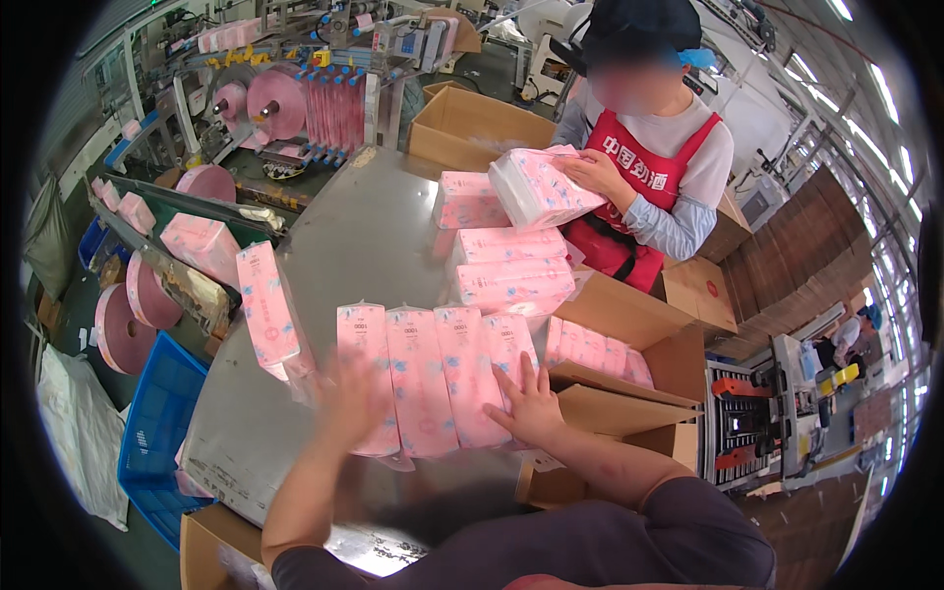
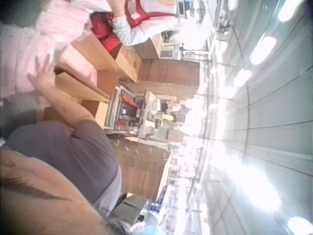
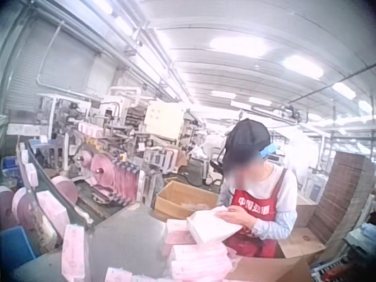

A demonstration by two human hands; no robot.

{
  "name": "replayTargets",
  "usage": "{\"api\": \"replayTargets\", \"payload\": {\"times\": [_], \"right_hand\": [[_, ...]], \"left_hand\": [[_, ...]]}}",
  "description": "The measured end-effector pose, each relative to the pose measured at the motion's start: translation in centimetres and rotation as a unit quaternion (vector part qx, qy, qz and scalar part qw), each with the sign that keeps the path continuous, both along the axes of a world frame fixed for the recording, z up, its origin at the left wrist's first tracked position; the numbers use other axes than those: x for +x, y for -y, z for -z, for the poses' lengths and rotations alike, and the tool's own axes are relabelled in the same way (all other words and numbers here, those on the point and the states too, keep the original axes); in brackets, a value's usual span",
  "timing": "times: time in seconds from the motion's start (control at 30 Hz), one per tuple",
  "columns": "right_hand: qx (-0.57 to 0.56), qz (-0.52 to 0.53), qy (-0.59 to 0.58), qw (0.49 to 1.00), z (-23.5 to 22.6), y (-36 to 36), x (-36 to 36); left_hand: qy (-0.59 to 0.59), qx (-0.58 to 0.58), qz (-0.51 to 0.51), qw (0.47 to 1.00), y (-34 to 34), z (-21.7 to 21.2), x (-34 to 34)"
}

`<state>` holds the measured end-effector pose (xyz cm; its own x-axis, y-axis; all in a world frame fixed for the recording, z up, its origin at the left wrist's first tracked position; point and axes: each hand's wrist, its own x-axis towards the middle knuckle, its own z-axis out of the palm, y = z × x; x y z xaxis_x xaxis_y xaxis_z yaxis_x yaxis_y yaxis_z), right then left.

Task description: The person packs bundles of pink product into cardboard boxes, places the boxes on a conveyor belt, and feeds them into a taping machine while working alongside another person.

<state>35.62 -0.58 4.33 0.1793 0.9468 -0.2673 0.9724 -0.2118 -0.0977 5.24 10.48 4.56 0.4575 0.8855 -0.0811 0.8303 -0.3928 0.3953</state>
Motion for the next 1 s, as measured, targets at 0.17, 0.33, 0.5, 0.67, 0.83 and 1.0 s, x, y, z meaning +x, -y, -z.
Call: {"api": "replayTargets", "payload": {"times": [0.17, 0.33, 0.5, 0.67, 0.83, 1.0], "right_hand": [[0.015, -0.023, -0.014, 1.0, 0.0, -0.6, -0.6], [0.049, -0.069, -0.057, 0.995, 0.4, -1.3, 1.2], [0.081, -0.116, -0.073, 0.987, 1.6, -2.6, 2.9], [-0.018, -0.162, -0.089, 0.983, -1.4, -2.1, 1.7], [0.0, -0.236, -0.134, 0.962, 0.1, 2.7, 3.9], [0.181, -0.053, -0.456, 0.87, 7.6, 1.8, 8.9]], "left_hand": [[-0.082, 0.07, -0.377, 0.92, -12.2, 0.1, -5.6], [-0.075, -0.098, -0.281, 0.952, -11.2, 1.3, -7.4], [0.019, -0.137, -0.212, 0.967, -3.8, 2.8, -8.5], [-0.04, -0.049, -0.192, 0.979, 3.9, -0.9, -4.8], [-0.011, -0.081, -0.205, 0.975, 13.2, -0.8, -4.9], [0.398, -0.054, -0.197, 0.894, 13.8, 6.2, -10.8]]}}
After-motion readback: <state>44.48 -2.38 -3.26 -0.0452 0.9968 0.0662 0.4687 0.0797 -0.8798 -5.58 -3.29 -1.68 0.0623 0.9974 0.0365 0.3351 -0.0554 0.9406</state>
